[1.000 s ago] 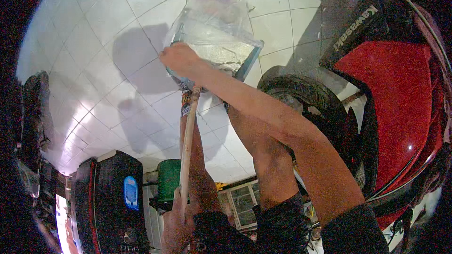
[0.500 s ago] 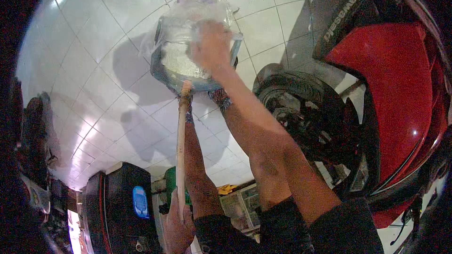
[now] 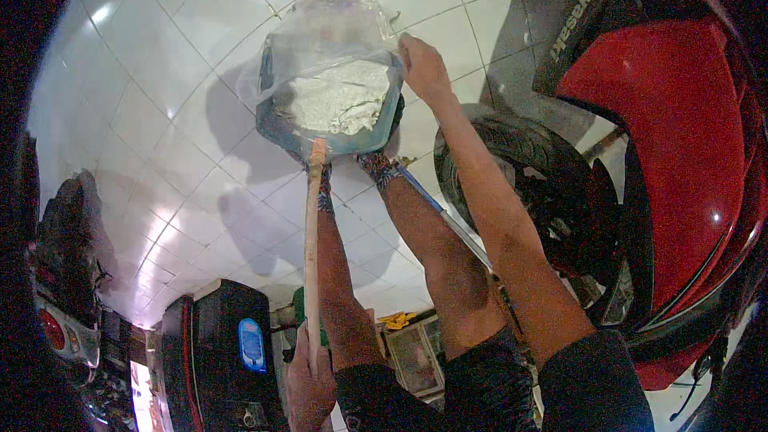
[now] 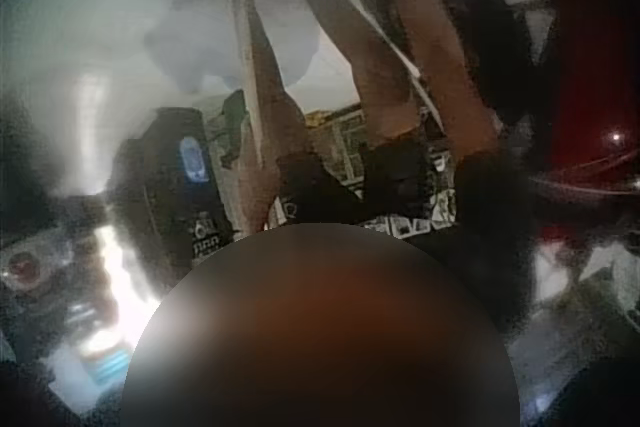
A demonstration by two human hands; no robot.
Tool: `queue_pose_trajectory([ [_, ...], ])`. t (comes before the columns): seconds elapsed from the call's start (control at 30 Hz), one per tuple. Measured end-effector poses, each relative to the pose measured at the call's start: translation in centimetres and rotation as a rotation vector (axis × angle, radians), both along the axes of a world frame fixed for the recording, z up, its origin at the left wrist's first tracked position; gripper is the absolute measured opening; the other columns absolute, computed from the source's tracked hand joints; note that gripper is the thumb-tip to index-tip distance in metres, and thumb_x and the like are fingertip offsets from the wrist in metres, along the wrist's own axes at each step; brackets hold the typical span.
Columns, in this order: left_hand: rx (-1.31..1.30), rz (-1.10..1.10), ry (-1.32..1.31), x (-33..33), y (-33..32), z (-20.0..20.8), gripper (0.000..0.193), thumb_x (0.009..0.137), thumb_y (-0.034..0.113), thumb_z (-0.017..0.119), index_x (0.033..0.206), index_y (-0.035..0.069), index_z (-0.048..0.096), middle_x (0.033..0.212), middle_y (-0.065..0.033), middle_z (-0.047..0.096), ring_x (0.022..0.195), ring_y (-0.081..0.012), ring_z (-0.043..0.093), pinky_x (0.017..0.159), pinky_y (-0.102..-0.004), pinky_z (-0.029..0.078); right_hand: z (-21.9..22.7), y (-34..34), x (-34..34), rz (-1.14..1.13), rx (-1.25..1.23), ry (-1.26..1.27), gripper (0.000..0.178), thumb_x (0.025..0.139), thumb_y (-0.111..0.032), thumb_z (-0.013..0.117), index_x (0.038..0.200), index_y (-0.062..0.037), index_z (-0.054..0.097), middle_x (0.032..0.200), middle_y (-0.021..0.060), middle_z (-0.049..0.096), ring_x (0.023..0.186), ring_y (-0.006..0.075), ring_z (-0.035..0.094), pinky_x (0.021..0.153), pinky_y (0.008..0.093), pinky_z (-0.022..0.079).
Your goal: The person closes a door, sweeps debris from the floor into a dustpan using a broom, and covers the dustpan with a plastic bag.
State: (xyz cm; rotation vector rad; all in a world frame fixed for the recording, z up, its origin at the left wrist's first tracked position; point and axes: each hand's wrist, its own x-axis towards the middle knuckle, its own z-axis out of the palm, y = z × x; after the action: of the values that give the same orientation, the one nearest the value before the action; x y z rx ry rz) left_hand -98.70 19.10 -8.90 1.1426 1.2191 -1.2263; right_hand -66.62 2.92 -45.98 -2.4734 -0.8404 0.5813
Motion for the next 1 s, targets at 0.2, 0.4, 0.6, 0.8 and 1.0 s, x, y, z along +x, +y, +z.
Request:
queue_pose_trajectory([
  [0.2, -0.073, 0.018, 0.142, 1.6, 0.7, 0.1, 0.056, 0.091, 0.033, 0.043, 0.141, 0.011, 0.028, 0.119, -0.0275, 0.052, 0.107, -0.0438, 0.052, 0.085, -0.0467, 0.043, 2.1, -2.6, 0.5, -0.029, -0.042, 0.050, 0.005, 0.083, -0.002, 0.049, 0.087, -0.0005, 0.047, 0.076, 0.0202, 0.053, 0.072, 0.0391, 0.052, 0.063, 0.0421, 0.041],
  [0.4, -0.003, 0.059, 0.064, 0.5, 0.0, 0.0, 0.056, 0.092, 0.036, 0.043, 0.141, 0.014, 0.029, 0.117, -0.0304, 0.052, 0.109, -0.0440, 0.051, 0.087, -0.0469, 0.043, 3.0, -3.2, -2.2, -0.155, -0.113, 0.048, 0.006, 0.081, -0.002, 0.050, 0.085, -0.0005, 0.047, 0.073, 0.0195, 0.052, 0.071, 0.0382, 0.053, 0.063, 0.0427, 0.041],
  [0.6, -0.115, -0.006, 0.169, 1.8, 1.0, 0.2, 0.053, 0.093, 0.031, 0.041, 0.140, 0.009, 0.028, 0.118, -0.0282, 0.052, 0.106, -0.0433, 0.052, 0.084, -0.0477, 0.044, 3.3, -2.1, -0.7, -0.358, 0.016, 0.008, 0.010, 0.087, -0.010, 0.052, 0.087, -0.0008, 0.050, 0.061, 0.0170, 0.052, 0.054, 0.0319, 0.055, 0.051, 0.0387, 0.041],
  [0.8, 0.018, -0.013, -0.023, 0.6, -0.3, 0.7, 0.050, 0.093, 0.026, 0.043, 0.138, 0.005, 0.033, 0.121, -0.0264, 0.051, 0.104, -0.0422, 0.054, 0.079, -0.0447, 0.046, 3.3, -1.4, -1.9, -0.266, -0.015, 0.166, 0.022, 0.082, -0.022, 0.062, 0.086, -0.0024, 0.052, 0.055, 0.0137, 0.050, 0.048, 0.0260, 0.050, 0.048, 0.0366, 0.039],
  [1.0, 0.044, 0.042, -0.079, -0.3, -1.0, 0.9, 0.051, 0.094, 0.028, 0.042, 0.137, 0.002, 0.032, 0.127, -0.0252, 0.047, 0.110, -0.0417, 0.050, 0.087, -0.0438, 0.043, 2.1, -2.3, -0.4, -0.303, -0.231, 0.033, 0.023, 0.069, -0.016, 0.067, 0.090, -0.0088, 0.063, 0.058, 0.0125, 0.056, 0.053, 0.0276, 0.057, 0.051, 0.0358, 0.042],
])
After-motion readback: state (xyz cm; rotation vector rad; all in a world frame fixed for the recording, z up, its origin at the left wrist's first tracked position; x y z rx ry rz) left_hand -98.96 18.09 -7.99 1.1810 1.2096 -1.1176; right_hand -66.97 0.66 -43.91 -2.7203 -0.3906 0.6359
